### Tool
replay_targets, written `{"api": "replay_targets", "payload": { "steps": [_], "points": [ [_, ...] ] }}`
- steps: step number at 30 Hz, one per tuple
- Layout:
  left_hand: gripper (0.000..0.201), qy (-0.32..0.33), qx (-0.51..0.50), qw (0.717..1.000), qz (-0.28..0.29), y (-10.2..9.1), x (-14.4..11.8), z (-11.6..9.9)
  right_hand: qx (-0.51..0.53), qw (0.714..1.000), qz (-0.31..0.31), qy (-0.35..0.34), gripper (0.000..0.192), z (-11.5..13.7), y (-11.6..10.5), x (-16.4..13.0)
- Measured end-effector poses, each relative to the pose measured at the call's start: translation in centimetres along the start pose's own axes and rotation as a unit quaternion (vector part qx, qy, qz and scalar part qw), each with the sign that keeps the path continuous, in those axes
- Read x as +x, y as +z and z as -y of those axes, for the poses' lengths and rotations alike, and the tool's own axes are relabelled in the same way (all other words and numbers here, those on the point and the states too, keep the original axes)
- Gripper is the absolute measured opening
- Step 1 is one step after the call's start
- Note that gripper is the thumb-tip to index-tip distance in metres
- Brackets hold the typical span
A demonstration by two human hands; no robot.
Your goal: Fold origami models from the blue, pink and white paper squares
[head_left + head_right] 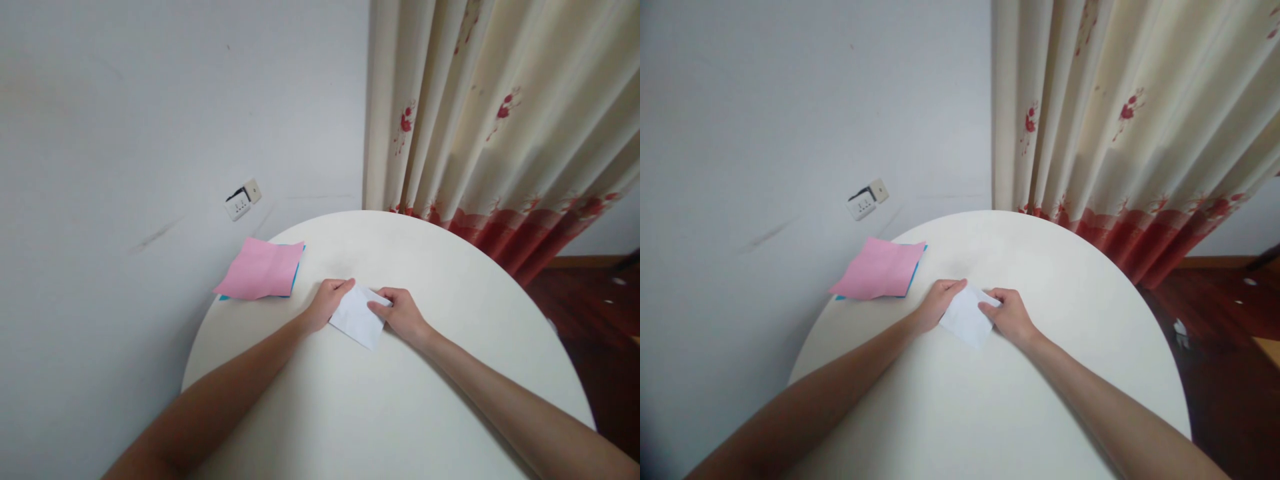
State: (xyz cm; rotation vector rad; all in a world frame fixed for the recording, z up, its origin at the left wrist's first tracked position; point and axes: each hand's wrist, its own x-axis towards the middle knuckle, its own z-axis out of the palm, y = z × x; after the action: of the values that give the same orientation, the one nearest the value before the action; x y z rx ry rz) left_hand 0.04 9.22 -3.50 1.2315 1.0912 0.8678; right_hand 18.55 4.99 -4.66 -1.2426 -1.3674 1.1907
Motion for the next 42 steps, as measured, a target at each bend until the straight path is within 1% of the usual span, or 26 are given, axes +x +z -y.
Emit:
{"api": "replay_targets", "payload": {
  "steps": [2, 5, 7, 14, 18, 23, 25, 28, 30, 32, 34, 37, 39, 42],
  "points": [
    [0.047, 0.006, -0.007, 1.000, 0.015, -0.1, 0.0, 0.0, 0.009, 1.000, -0.013, 0.004, 0.022, -0.1, 0.0, 0.0],
    [0.045, 0.010, 0.004, 0.999, 0.053, -0.3, 0.0, 0.0, 0.031, 0.999, -0.034, 0.012, 0.024, -0.2, 0.1, 0.0],
    [0.044, 0.010, 0.016, 0.998, 0.063, -0.4, -0.1, 0.0, 0.036, 0.999, -0.037, 0.010, 0.025, -0.2, 0.1, 0.0],
    [0.047, 0.010, 0.027, 0.998, 0.052, -0.3, -0.2, 0.1, 0.039, 0.999, -0.037, -0.005, 0.024, 0.2, 0.3, -0.1],
    [0.048, 0.007, 0.025, 0.999, 0.044, -0.3, -0.3, 0.0, 0.048, 0.998, -0.038, 0.000, 0.023, -0.1, 0.5, 0.1],
    [0.044, 0.006, 0.054, 0.997, 0.058, -0.1, -0.6, -0.5, 0.057, 0.997, -0.042, 0.003, 0.026, -0.2, 0.4, 0.0],
    [0.043, 0.009, 0.069, 0.996, 0.054, 0.0, -0.7, -0.6, 0.045, 0.998, -0.032, -0.003, 0.026, -0.1, 0.4, -0.1],
    [0.044, 0.009, 0.061, 0.997, 0.040, -0.1, -0.8, -0.4, 0.039, 0.998, -0.030, -0.025, 0.028, -0.1, 0.4, -0.5],
    [0.044, 0.007, 0.048, 0.998, 0.029, -0.1, -0.9, -0.2, 0.051, 0.997, -0.050, -0.031, 0.032, -0.1, 0.1, -0.5],
    [0.045, 0.004, 0.040, 0.999, 0.019, -0.1, -0.9, 0.1, 0.044, 0.995, -0.079, -0.030, 0.033, -0.1, -0.4, -0.4],
    [0.046, 0.003, 0.035, 0.999, 0.014, -0.1, -0.9, 0.2, 0.006, 0.993, -0.113, -0.037, 0.032, 0.2, -1.2, -0.3],
    [0.047, 0.005, 0.027, 1.000, 0.008, 0.0, -0.9, 0.3, -0.053, 0.983, -0.160, -0.068, 0.032, 0.8, -2.2, -0.3],
    [0.047, 0.009, 0.032, 0.999, 0.004, 0.1, -0.9, 0.3, -0.073, 0.980, -0.162, -0.084, 0.031, 1.1, -2.4, -0.5],
    [0.047, 0.014, 0.039, 0.999, -0.002, 0.1, -0.9, 0.4, -0.081, 0.984, -0.130, -0.090, 0.029, 1.2, -2.2, -0.8]
  ]
}}
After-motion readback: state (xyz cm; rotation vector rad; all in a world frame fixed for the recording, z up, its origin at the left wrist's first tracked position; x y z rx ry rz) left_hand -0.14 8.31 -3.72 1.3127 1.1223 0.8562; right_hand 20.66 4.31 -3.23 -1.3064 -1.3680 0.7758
